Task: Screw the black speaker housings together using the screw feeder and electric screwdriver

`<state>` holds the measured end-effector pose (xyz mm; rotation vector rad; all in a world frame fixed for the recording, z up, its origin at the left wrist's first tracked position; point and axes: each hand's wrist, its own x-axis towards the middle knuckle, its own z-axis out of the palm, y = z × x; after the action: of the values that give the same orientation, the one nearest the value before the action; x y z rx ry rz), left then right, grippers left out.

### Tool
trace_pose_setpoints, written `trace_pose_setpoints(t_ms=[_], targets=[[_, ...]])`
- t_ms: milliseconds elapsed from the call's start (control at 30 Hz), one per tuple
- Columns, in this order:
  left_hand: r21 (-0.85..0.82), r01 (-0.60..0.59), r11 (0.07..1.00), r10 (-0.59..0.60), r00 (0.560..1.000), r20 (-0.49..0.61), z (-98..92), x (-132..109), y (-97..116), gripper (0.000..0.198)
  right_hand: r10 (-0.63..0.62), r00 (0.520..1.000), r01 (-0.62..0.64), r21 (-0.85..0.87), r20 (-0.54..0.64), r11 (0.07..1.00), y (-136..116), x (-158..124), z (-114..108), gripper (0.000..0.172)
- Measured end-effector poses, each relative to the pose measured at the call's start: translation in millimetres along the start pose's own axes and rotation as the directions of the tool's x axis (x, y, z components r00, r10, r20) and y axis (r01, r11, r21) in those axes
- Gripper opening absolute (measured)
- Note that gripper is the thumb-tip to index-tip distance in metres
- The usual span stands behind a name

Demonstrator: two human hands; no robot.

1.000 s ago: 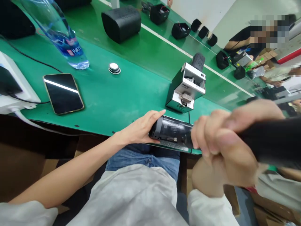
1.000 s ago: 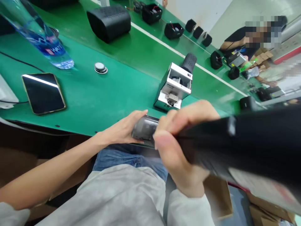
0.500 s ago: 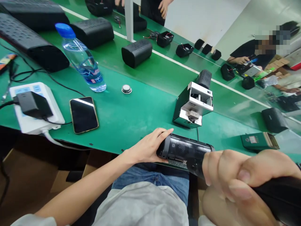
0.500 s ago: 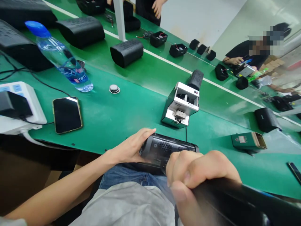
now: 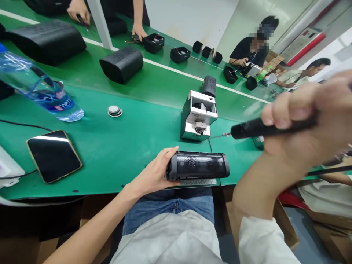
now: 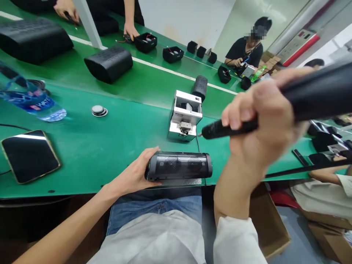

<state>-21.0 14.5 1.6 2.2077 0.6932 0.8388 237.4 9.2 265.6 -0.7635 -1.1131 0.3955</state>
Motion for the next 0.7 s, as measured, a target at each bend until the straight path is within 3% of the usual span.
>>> trace_pose_setpoints(t_ms=[67,200,300,533,700], targets=[[0.004,0.008,1.000,-0.008,1.000,0.002,-0.7,0.0,0.7,0.140,-0.109,0.992,0.109,0.000,-0.059,0.994,24.4,16.5,9.2,0.027],[0.012,0.018,1.000,-0.018,1.000,0.003,-2.5,0.5,2.5,0.138,-0.033,0.998,0.043,-0.203,0.052,0.978,61.7,29.9,14.0,0.038],[0.011,0.026,1.000,-0.026,1.000,-0.002,-3.0,0.8,2.7,0.139,-0.005,0.997,0.026,-0.254,0.082,0.967,75.8,33.1,8.8,0.042],[-0.007,0.039,0.999,-0.039,0.999,0.020,-2.4,-0.2,0.4,0.136,-0.026,0.998,0.038,-0.205,0.062,0.978,77.4,32.0,12.9,0.041],[-0.015,0.047,0.999,-0.046,0.999,0.025,-2.3,-1.5,-0.2,0.132,-0.089,0.991,0.109,-0.227,0.096,0.968,73.9,25.4,17.6,0.028]])
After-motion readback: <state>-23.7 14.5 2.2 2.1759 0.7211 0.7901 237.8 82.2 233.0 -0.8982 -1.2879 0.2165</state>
